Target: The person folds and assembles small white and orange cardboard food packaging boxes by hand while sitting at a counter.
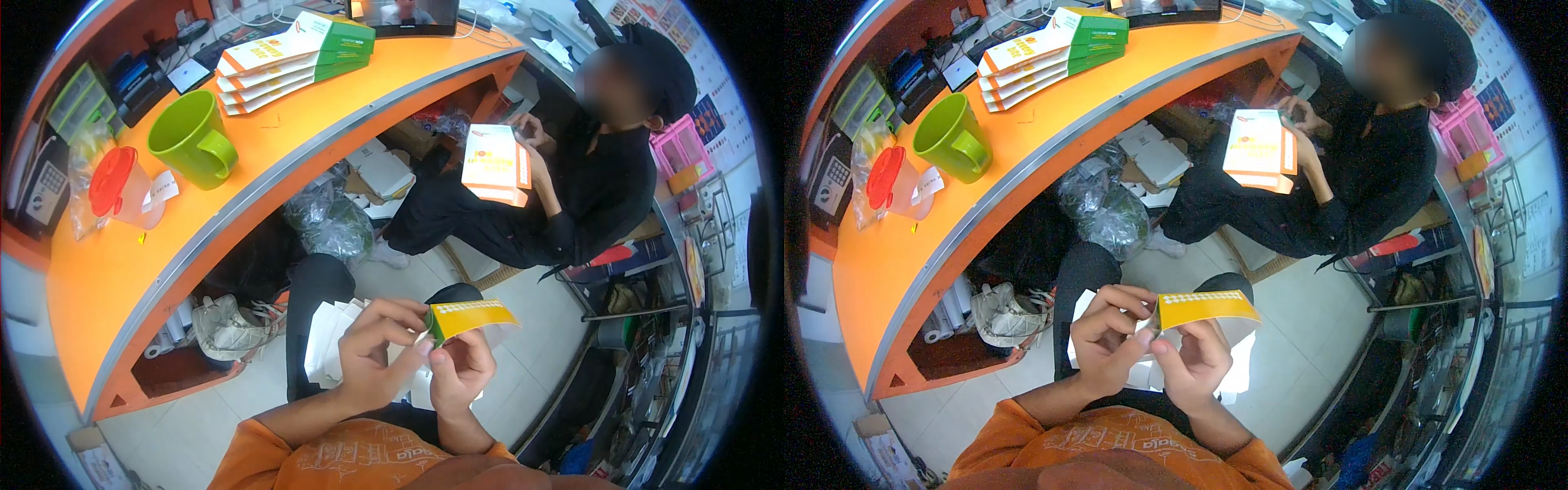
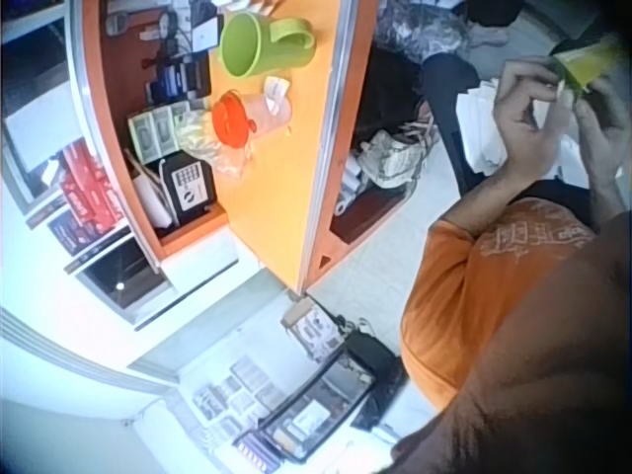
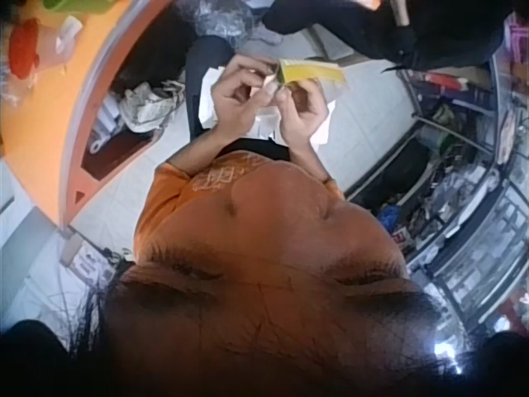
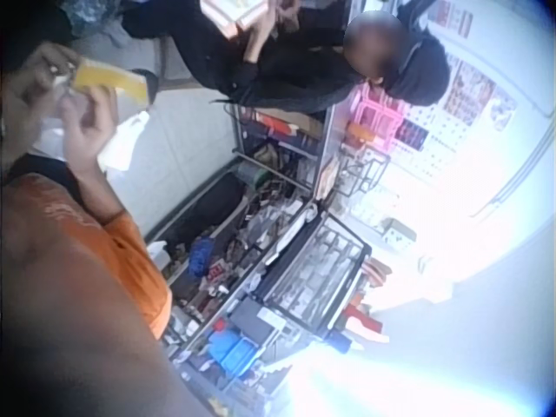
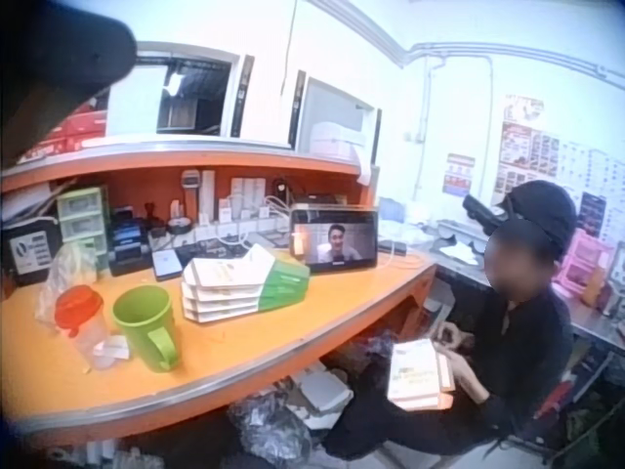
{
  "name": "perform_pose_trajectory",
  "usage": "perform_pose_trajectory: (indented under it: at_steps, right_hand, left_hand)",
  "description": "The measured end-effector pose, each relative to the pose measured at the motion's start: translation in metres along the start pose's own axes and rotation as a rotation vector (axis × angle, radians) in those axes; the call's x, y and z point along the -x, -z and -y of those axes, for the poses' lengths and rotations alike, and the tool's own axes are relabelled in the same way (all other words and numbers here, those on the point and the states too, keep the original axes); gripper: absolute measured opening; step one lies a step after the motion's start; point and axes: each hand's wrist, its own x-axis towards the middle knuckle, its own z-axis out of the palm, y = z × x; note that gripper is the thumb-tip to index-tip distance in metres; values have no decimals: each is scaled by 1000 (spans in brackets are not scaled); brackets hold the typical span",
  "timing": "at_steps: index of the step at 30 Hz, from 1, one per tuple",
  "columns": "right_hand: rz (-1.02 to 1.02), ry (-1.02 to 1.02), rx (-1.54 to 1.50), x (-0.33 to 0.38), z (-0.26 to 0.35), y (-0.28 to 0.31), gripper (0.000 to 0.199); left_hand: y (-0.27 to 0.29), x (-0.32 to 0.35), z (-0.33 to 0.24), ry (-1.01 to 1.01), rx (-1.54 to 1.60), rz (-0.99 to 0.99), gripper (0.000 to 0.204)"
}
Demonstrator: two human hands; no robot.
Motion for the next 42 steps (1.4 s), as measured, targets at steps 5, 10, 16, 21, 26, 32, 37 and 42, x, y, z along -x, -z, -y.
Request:
perform_pose_trajectory:
  at_steps: [5,10,16,21,26,32,37,42]
  right_hand:
    - [38,19,7,-6,0,6,34]
    - [90,-220,-200,-4,0,9,39]
    - [201,-453,-526,-2,-4,21,40]
    - [294,-709,-835,-1,-9,37,63]
    - [432,-715,-1028,1,-25,46,61]
    - [195,-739,-687,-4,-7,23,43]
    - [288,-321,-239,-32,6,48,26]
    - [374,-269,19,-44,-7,35,39]
  left_hand:
    - [8,-5,-1,-113,-140,177,10]
    - [10,-7,2,-83,-94,150,15]
    - [3,-7,-4,-96,-129,186,31]
    - [-1,-16,-2,-420,-505,556,40]
    - [9,-8,15,-443,-557,596,25]
    - [16,-19,17,-350,-206,372,22]
    - [46,-52,11,-40,310,58,28]
    - [47,-44,37,451,859,160,30]
